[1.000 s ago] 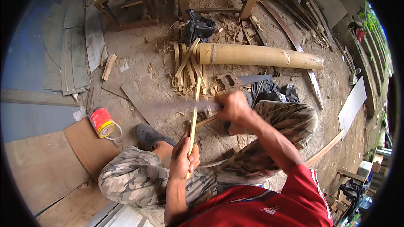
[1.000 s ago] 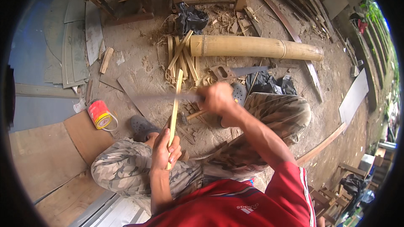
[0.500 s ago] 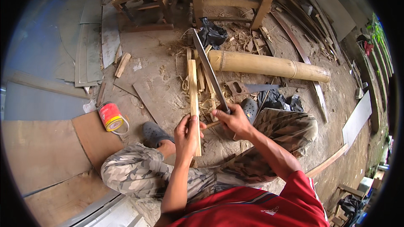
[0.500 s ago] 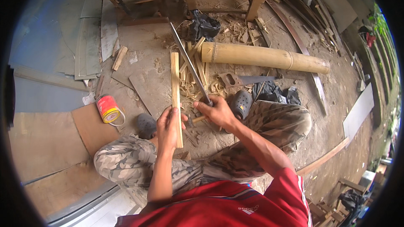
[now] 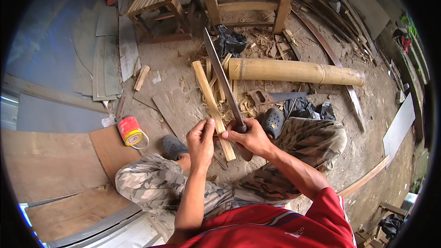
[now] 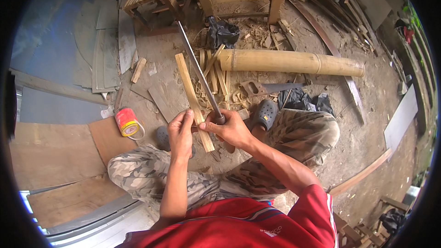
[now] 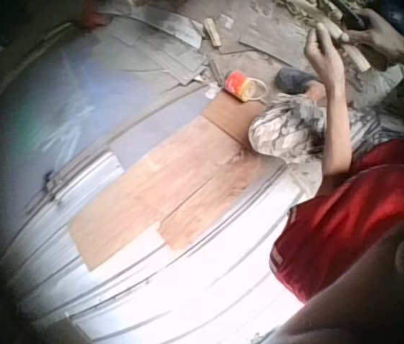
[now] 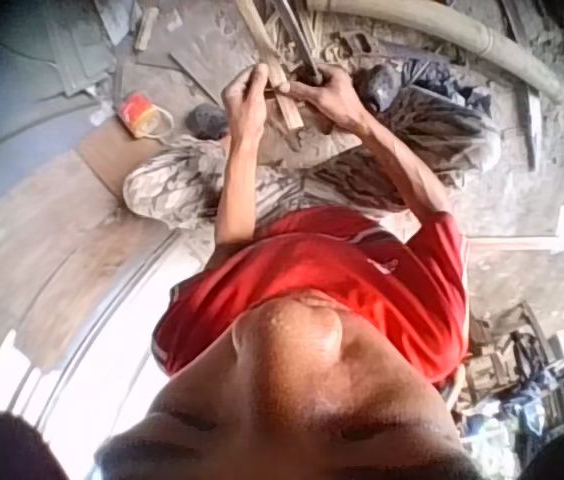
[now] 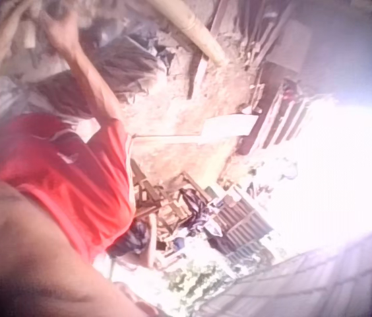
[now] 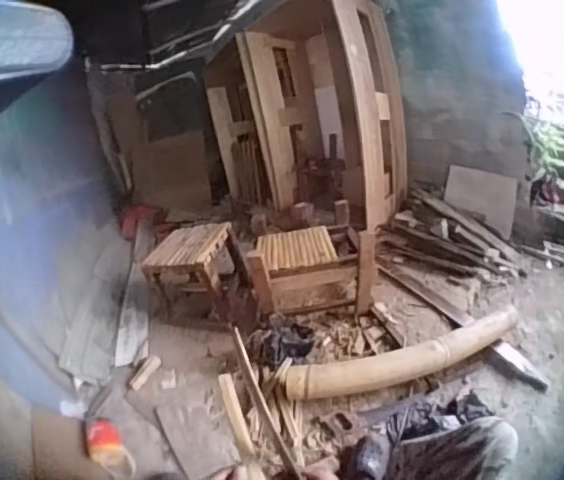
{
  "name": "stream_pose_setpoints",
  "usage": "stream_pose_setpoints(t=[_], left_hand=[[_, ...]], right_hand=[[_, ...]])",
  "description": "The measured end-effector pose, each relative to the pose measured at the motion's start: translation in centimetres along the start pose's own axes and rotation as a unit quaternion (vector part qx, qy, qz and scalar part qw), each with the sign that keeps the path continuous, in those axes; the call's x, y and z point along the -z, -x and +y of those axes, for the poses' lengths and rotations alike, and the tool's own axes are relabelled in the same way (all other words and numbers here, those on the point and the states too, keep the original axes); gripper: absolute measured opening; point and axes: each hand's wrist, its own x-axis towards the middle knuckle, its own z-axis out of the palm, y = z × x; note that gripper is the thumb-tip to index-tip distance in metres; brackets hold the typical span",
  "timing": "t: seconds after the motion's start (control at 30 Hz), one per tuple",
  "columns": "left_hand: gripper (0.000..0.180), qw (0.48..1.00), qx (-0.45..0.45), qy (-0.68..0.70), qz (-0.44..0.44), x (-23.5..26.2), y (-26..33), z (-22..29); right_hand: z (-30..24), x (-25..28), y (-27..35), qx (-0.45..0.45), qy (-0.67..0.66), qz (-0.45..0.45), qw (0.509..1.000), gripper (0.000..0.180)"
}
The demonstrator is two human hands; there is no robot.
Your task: The person sits on the floor and uses a curved knife to shave and smooth a bamboo strip. They repeatedly rotate the strip and scrape its surface, producing thin shavings that accumulate on the floor.
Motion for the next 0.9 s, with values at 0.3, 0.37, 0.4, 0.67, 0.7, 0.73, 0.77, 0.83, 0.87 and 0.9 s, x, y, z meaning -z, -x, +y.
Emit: stream_pose_setpoints(t=[0.3, 0.37, 0.4, 0.67, 0.7, 0.73, 0.77, 0.83, 0.87, 0.9], left_hand=[[0.027, 0.992, -0.066, -0.085, 0.069, -0.1, -0.1, 2.8], [0.027, 0.982, -0.121, 0.019, 0.146, 3.5, -2.0, 3.7], [0.029, 0.967, -0.145, 0.074, 0.196, 5.8, -2.8, 4.5], [0.099, 0.987, 0.092, -0.111, 0.075, 6.8, -1.7, 5.9], [0.082, 0.99, 0.095, -0.107, -0.009, 5.4, -1.5, 4.5], [0.065, 0.988, 0.092, -0.104, -0.066, 3.6, -0.8, 4.1], [0.052, 0.988, 0.092, -0.07, -0.106, 2.0, 0.1, 3.7], [0.036, 0.976, 0.095, 0.013, -0.195, -0.2, 0.3, 2.5], [0.034, 0.977, 0.086, 0.002, -0.197, -0.9, 0.2, 1.9], [0.032, 0.977, 0.077, -0.008, -0.2, -1.4, 0.1, 1.2]], right_hand=[[-0.6, 1.1, 0.6, -0.041, -0.16, -0.036, 0.986, 0.019], [-1.0, 1.2, 0.7, -0.032, -0.156, -0.038, 0.987, 0.019], [-1.0, 1.4, 0.7, -0.036, -0.163, -0.043, 0.985, 0.019], [-2.2, 1.7, 0.3, 0.002, -0.186, 0.004, 0.983, 0.018], [-2.2, 1.7, 0.3, 0.005, -0.173, 0.012, 0.985, 0.018], [-2.3, 1.5, 0.1, 0.007, -0.159, 0.017, 0.987, 0.018], [-2.3, 1.2, 0.1, 0.005, -0.126, 0.031, 0.992, 0.019], [-1.9, 1.0, -0.5, 0.009, -0.1, 0.041, 0.994, 0.02], [-1.7, 1.1, -0.8, 0.011, -0.109, 0.045, 0.993, 0.02], [-1.5, 1.3, -1.1, 0.012, -0.118, 0.05, 0.992, 0.02]])
